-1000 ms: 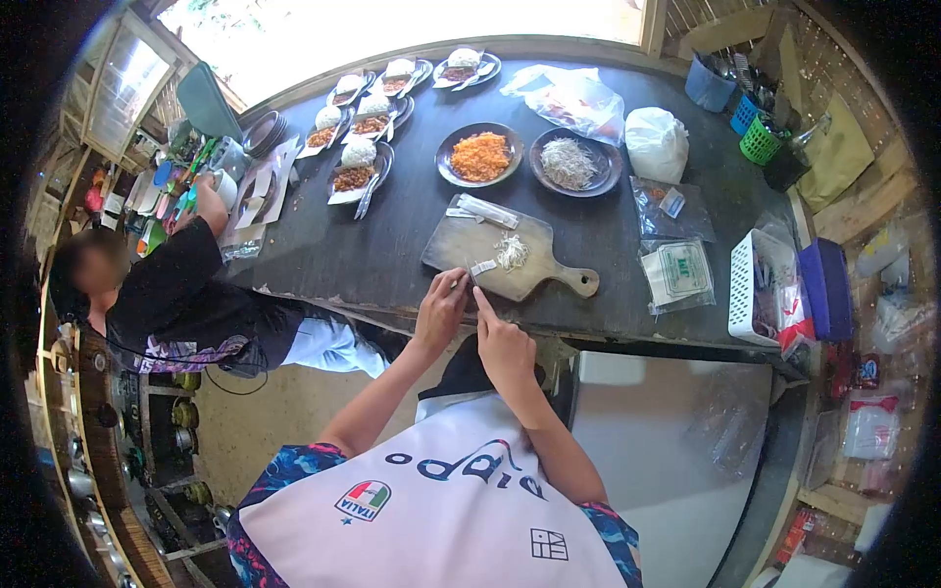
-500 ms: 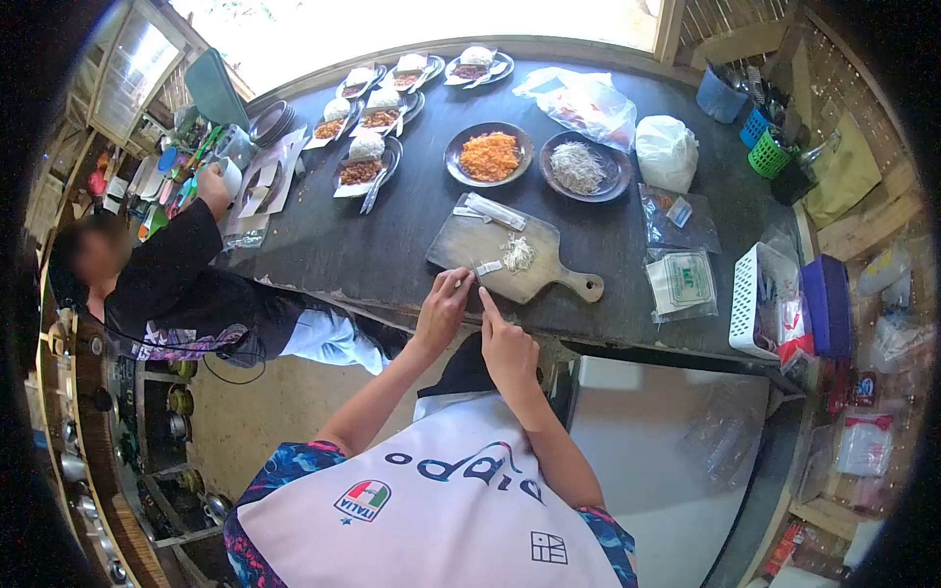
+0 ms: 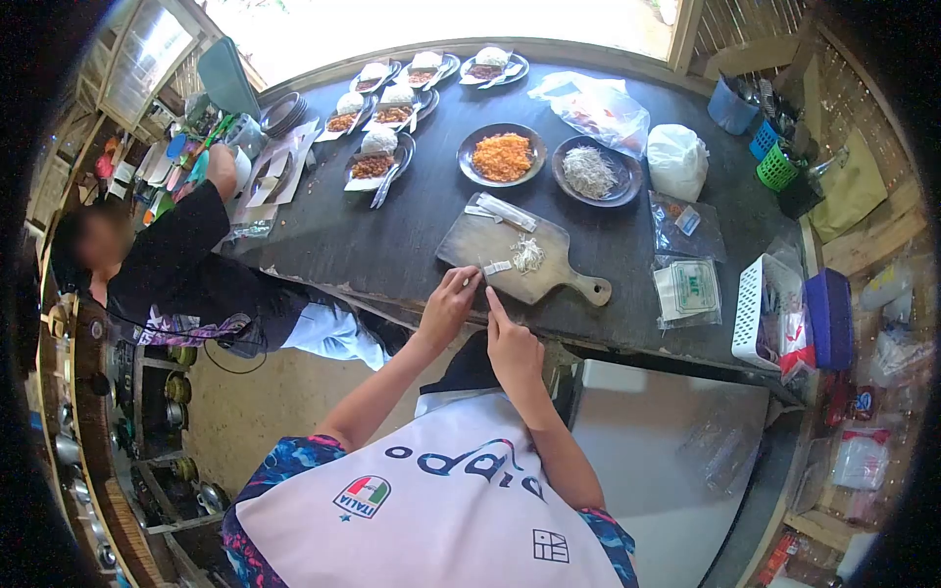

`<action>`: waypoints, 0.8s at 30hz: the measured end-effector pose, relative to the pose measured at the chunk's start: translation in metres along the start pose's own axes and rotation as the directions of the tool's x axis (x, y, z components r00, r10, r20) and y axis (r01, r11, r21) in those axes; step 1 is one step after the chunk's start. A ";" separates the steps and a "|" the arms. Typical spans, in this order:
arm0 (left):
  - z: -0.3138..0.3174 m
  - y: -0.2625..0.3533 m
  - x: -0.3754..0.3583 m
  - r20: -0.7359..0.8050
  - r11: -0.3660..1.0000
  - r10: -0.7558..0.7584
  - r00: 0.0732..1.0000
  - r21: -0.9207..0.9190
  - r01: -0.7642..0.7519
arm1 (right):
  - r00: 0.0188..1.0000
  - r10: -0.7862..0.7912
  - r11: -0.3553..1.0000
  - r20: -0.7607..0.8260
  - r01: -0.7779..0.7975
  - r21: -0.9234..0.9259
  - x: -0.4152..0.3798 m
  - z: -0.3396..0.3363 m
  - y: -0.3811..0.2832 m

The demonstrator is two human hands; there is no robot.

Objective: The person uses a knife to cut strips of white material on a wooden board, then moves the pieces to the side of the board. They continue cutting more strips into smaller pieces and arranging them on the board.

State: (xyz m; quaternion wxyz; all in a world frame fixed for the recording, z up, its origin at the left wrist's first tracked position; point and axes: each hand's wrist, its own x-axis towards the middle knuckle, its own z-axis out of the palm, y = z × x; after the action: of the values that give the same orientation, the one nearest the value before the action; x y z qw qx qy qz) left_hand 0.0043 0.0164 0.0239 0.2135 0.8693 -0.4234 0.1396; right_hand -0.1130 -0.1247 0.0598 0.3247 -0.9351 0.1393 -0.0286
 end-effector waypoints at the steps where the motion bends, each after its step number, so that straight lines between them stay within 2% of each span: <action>1: 0.000 0.000 0.000 0.016 1.000 -0.002 1.000 0.009 0.002 | 1.000 0.002 1.000 0.001 -0.002 0.002 -0.001 0.001 0.001; 9: 0.002 0.001 -0.002 -0.039 1.000 -0.011 0.999 -0.025 0.010 | 0.999 0.031 0.997 0.020 -0.032 0.069 0.015 0.004 0.000; 12: -0.001 0.003 -0.001 -0.050 0.999 -0.016 0.999 -0.039 0.014 | 0.999 0.043 0.988 0.028 -0.046 0.147 0.013 -0.004 0.003; 15: -0.003 0.000 0.003 -0.057 0.997 -0.031 0.998 -0.073 0.026 | 0.995 -0.008 0.956 -0.103 0.038 0.291 0.011 -0.005 0.014; 18: -0.006 0.001 0.002 -0.053 0.991 -0.058 0.997 -0.123 0.051 | 0.995 0.098 0.951 -0.029 -0.085 0.297 0.009 -0.017 0.021; 19: -0.007 0.002 0.002 -0.053 0.988 -0.066 0.996 -0.140 0.058 | 0.994 0.090 0.957 -0.059 -0.070 0.282 0.008 -0.020 0.023; 22: -0.005 0.000 0.005 -0.052 0.977 -0.097 0.994 -0.198 0.085 | 0.984 0.171 0.957 -0.053 -0.153 0.245 0.006 -0.036 0.023; 24: -0.006 0.000 0.006 -0.061 0.971 -0.105 0.993 -0.222 0.089 | 0.984 0.139 0.973 -0.112 -0.115 0.200 0.004 -0.037 0.026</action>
State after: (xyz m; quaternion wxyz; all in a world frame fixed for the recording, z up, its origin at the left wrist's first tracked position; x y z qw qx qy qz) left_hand 0.0076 0.0154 0.0320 0.3298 0.8545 -0.3852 0.1128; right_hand -0.1211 -0.1672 0.0731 0.4057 -0.8847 0.2154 -0.0797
